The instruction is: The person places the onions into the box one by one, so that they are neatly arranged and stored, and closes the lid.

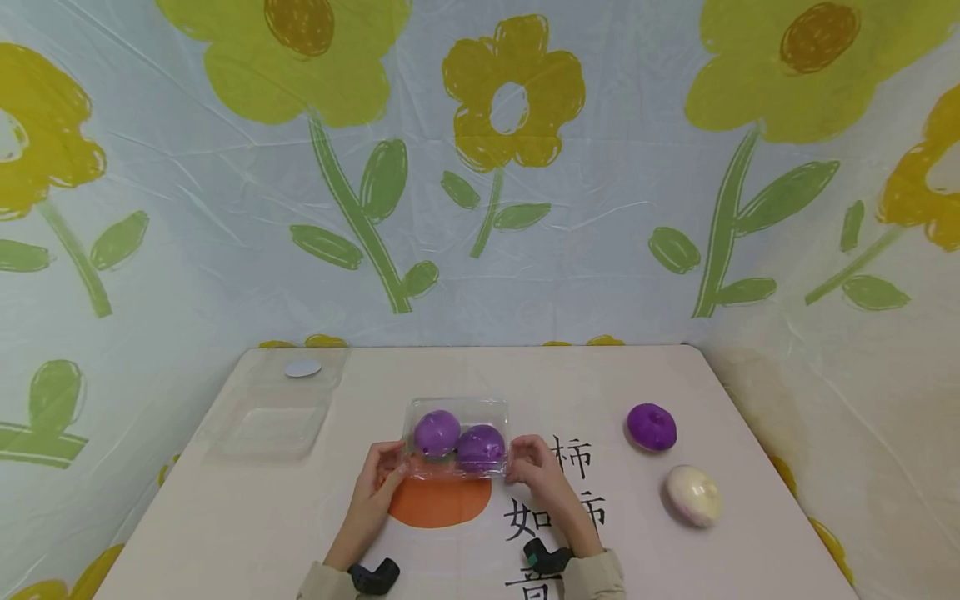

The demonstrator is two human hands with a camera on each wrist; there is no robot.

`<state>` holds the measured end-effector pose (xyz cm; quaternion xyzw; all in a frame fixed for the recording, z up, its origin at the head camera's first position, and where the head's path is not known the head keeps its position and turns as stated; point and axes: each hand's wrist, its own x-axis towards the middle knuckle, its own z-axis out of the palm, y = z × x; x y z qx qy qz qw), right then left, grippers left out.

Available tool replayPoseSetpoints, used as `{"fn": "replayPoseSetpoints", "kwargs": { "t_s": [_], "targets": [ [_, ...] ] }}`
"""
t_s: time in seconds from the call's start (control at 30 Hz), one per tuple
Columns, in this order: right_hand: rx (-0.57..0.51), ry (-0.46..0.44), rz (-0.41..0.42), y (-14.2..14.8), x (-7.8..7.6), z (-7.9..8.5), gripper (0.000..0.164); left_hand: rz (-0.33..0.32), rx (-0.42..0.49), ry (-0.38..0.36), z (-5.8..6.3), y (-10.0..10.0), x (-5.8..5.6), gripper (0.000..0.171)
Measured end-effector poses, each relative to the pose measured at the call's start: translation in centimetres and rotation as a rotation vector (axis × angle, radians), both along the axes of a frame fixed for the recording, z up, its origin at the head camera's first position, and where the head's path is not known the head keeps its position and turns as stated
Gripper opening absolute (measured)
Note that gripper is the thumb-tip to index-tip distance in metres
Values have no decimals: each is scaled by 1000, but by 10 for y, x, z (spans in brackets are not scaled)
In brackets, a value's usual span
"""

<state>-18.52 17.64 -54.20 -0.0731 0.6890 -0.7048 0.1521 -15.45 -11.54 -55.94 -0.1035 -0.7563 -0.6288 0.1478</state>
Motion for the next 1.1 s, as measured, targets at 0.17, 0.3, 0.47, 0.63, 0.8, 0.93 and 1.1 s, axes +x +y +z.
{"fn": "replayPoseSetpoints", "kwargs": {
  "t_s": [0.17,0.3,0.47,0.63,0.8,0.93,1.1],
  "targets": [
    [-50,-55,87,4,0,-2,22,-93,167,-166,-15,-1,-7,29],
    [-103,-85,172,7,0,-8,31,-197,273,-363,-13,-3,-6,20],
    [-168,-111,213,6,1,-14,34,-351,444,-562,-8,-5,-3,37],
    [-176,-87,204,6,2,-14,30,-380,561,-615,-7,-4,-2,31],
    [-197,-68,204,3,3,-12,27,-344,573,-593,-7,-2,-2,31],
    [-198,-67,198,2,2,-12,28,-289,568,-580,-9,2,-4,32],
    [-162,-61,183,1,0,-13,29,-240,566,-568,-10,5,-6,32]
  ]
}}
